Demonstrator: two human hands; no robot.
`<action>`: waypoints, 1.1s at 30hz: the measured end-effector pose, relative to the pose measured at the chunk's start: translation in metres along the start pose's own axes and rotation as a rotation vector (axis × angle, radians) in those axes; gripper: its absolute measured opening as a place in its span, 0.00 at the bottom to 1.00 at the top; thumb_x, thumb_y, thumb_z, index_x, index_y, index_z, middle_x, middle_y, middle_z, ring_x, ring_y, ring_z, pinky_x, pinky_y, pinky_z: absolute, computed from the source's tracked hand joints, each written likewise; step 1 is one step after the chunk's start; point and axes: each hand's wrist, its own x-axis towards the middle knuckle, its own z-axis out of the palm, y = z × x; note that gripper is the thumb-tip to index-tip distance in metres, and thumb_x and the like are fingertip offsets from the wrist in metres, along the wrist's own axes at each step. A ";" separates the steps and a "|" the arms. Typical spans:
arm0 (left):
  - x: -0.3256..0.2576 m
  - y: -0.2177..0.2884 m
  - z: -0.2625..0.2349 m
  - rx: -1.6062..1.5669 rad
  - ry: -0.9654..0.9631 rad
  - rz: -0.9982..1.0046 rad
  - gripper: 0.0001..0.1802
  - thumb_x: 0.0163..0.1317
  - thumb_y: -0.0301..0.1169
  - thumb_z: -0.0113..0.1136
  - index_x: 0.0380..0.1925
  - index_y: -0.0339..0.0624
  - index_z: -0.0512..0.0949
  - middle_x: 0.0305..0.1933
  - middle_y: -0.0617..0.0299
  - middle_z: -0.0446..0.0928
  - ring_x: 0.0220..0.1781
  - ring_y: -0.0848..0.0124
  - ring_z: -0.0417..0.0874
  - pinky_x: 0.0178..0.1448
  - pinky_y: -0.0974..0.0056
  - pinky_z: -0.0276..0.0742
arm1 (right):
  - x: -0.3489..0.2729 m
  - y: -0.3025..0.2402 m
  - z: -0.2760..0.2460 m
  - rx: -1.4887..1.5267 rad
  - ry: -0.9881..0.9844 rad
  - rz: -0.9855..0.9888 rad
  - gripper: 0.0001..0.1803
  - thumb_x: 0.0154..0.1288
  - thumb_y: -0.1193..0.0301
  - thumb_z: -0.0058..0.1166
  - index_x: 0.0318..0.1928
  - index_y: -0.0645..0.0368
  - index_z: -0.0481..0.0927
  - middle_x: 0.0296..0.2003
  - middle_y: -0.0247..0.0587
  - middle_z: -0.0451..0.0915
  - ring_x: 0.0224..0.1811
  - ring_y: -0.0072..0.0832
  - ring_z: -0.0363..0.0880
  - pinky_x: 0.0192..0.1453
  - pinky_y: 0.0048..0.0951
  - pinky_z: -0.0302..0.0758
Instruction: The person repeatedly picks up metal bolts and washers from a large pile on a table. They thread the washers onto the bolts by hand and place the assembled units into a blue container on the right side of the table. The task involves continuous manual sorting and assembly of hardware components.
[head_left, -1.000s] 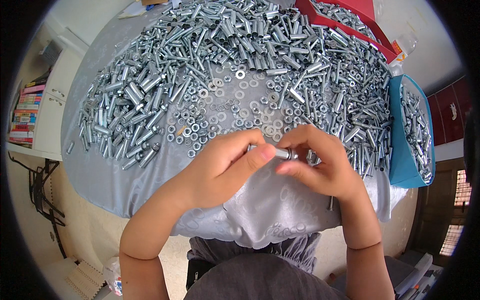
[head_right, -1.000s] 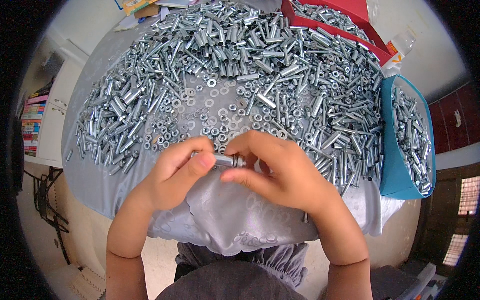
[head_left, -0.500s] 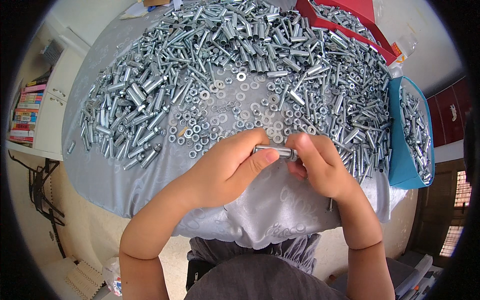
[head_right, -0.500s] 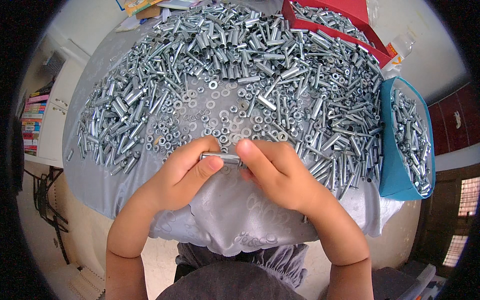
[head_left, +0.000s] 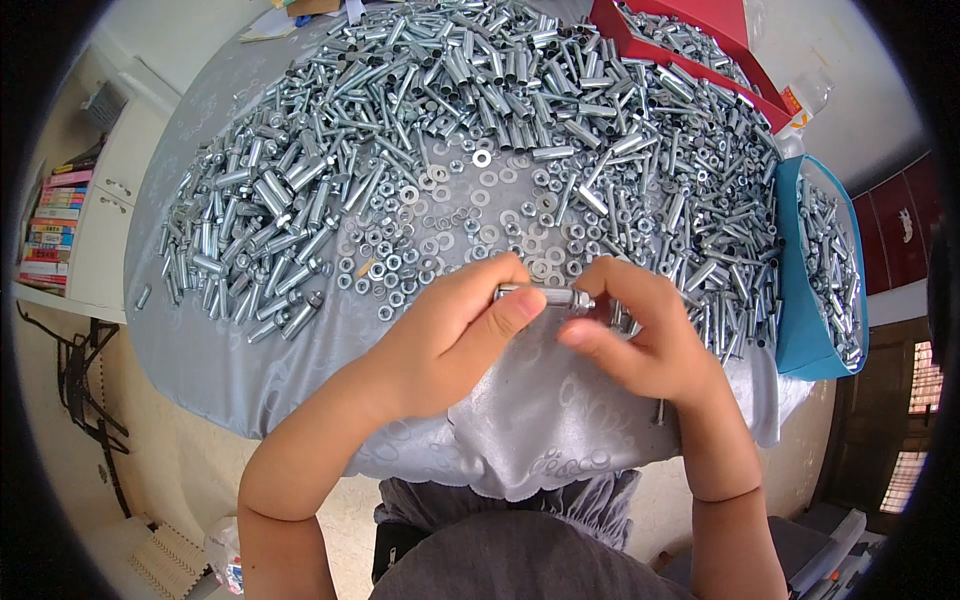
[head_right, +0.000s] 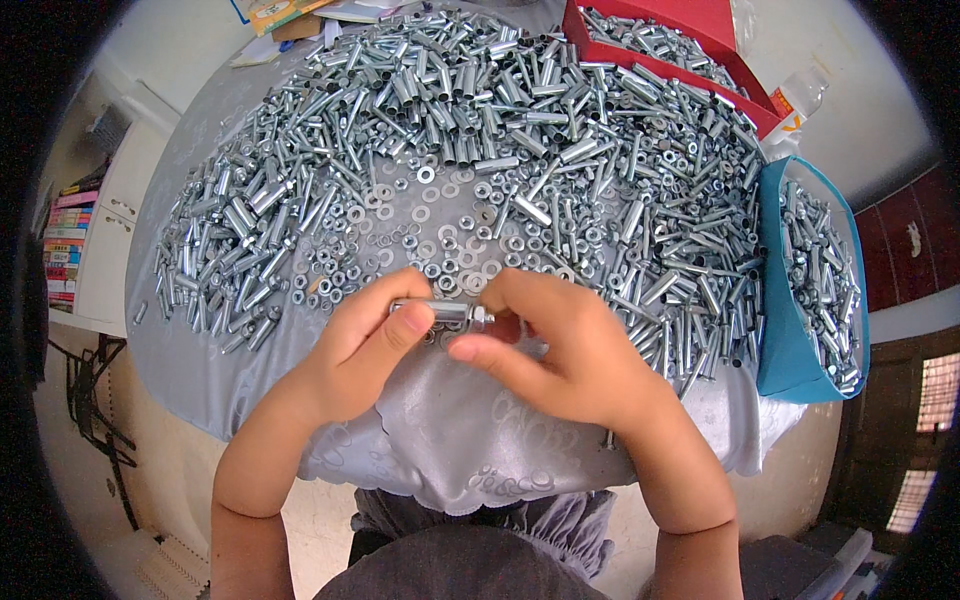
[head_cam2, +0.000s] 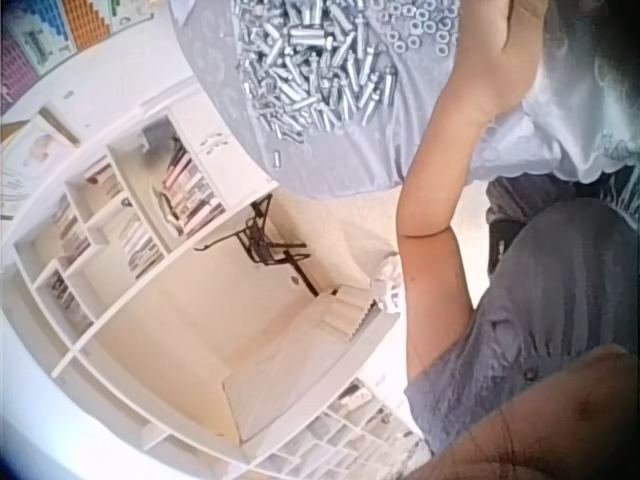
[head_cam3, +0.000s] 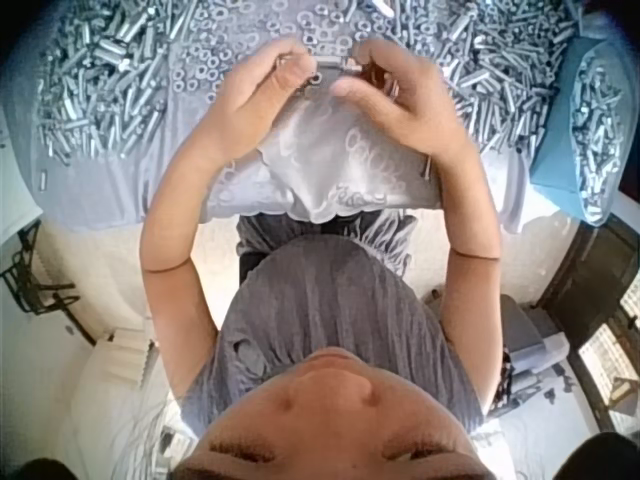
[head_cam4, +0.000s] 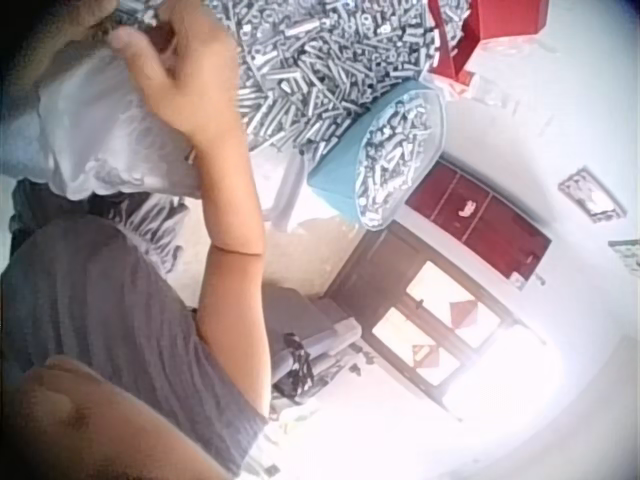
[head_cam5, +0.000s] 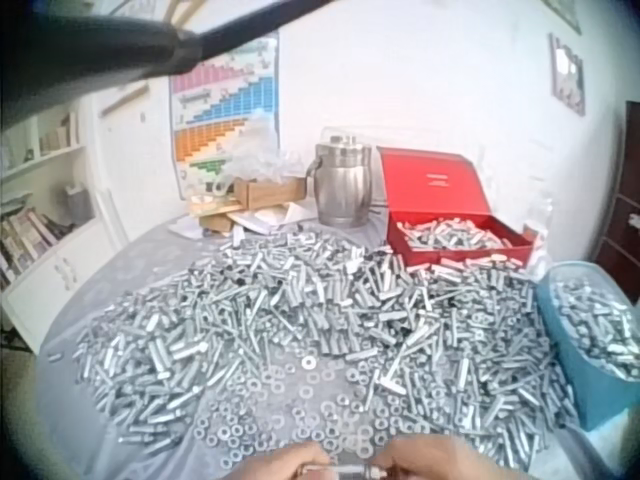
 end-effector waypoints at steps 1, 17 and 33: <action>0.000 0.000 0.000 0.012 -0.011 0.005 0.15 0.65 0.39 0.48 0.29 0.37 0.67 0.21 0.57 0.64 0.23 0.68 0.65 0.30 0.65 0.63 | 0.000 0.001 0.002 -0.030 -0.022 -0.013 0.12 0.59 0.66 0.55 0.29 0.63 0.72 0.19 0.43 0.71 0.19 0.33 0.69 0.24 0.31 0.65; -0.005 -0.006 -0.001 0.014 0.139 0.267 0.16 0.65 0.43 0.46 0.29 0.40 0.67 0.26 0.60 0.65 0.25 0.68 0.66 0.30 0.66 0.62 | -0.001 -0.001 -0.005 0.136 -0.173 -0.068 0.13 0.61 0.65 0.52 0.25 0.61 0.73 0.13 0.37 0.67 0.13 0.28 0.67 0.18 0.27 0.61; -0.011 -0.030 -0.144 -1.489 0.464 0.426 0.19 0.68 0.44 0.35 0.32 0.39 0.66 0.29 0.62 0.64 0.27 0.73 0.64 0.34 0.68 0.62 | 0.004 0.006 -0.021 0.872 0.566 0.286 0.10 0.65 0.67 0.47 0.33 0.62 0.73 0.14 0.25 0.60 0.15 0.13 0.54 0.20 0.17 0.52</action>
